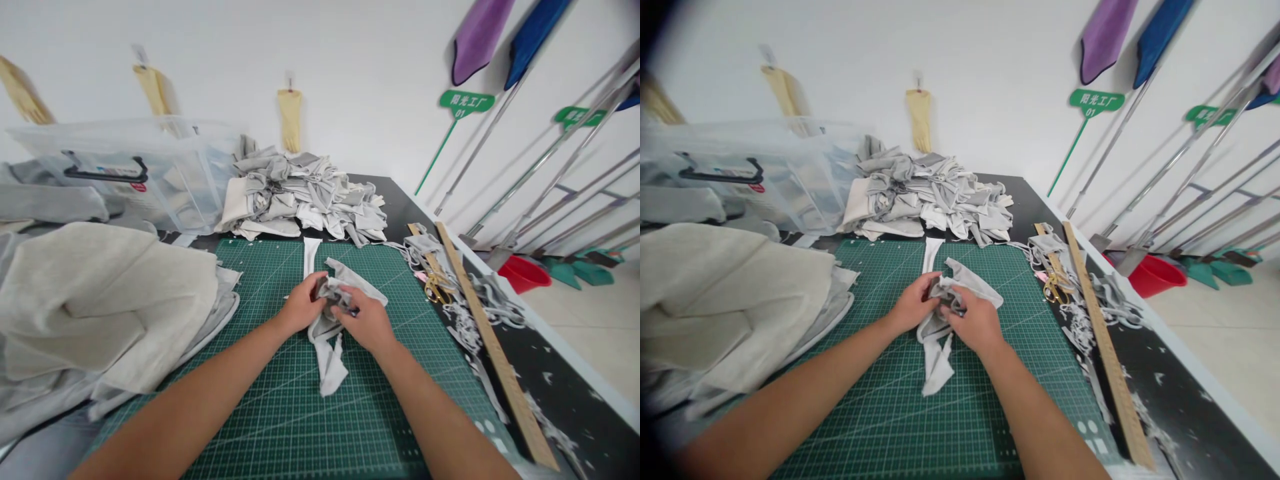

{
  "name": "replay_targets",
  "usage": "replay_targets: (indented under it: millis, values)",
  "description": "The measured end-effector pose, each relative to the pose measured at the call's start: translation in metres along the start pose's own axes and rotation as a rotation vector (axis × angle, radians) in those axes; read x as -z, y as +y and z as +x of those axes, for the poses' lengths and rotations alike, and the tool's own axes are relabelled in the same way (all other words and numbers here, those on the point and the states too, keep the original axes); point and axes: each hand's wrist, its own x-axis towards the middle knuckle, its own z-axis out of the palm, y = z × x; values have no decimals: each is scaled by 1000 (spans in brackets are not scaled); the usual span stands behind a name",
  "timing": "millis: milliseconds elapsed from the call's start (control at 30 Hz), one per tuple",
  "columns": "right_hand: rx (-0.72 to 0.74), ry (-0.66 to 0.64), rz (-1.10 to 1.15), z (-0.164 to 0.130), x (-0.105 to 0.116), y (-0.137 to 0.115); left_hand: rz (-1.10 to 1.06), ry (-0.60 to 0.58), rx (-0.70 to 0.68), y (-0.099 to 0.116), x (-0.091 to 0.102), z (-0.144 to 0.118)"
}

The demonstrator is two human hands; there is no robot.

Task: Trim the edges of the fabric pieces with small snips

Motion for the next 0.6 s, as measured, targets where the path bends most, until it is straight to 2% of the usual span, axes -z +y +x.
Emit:
replay_targets:
  millis: [100, 167, 267, 433, 600]
  values:
    - [-148, 36, -271, 13, 1, 17, -73, -26, 11, 4, 1, 1]
    - [-149, 48, -329, 18, 2, 25, -110, -45, 20, 6, 2, 2]
    - [-158, 118, -220, 21, 7, 32, -130, -63, 34, 7, 4, 2]
    - [-223, 349, 29, 23, 16, 35, -78, -86, 33, 5, 6, 1]
    - [-196, 498, 102, 19, 22, 31, 14, -151, 24, 11, 1, -4]
